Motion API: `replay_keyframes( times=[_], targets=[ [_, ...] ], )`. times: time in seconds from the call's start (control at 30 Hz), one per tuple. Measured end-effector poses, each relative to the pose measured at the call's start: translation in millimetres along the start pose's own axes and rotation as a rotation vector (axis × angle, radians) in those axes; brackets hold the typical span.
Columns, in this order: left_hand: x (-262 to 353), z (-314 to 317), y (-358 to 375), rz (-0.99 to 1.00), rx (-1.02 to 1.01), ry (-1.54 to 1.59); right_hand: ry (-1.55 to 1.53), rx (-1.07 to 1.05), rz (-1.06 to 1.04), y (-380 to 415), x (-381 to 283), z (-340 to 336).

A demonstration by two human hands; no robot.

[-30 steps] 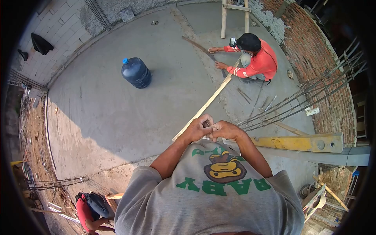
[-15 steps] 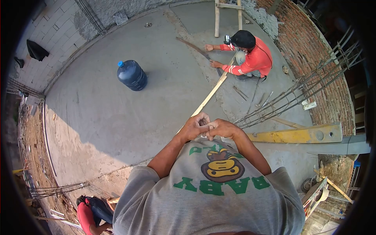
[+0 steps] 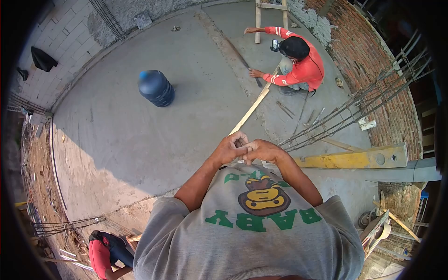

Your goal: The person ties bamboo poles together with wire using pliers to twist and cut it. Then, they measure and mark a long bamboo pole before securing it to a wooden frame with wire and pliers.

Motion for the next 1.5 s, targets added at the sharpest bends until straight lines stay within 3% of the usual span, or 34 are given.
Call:
replay_keyframes(
  times=[1.5],
  targets=[
    [-23,0,-5,-0.036,0.03,0.019,0.007,0.032,0.062,-3,3,3]
  ],
)
Point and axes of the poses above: each hand's wrist, its own y-axis away from the middle knuckle, its own z-axis out of the palm, x = y × z, the point moved 1 cm from there along -y, towards the middle knuckle, and after that the axes turned 10 degrees about -z, right-handed, at the moved point
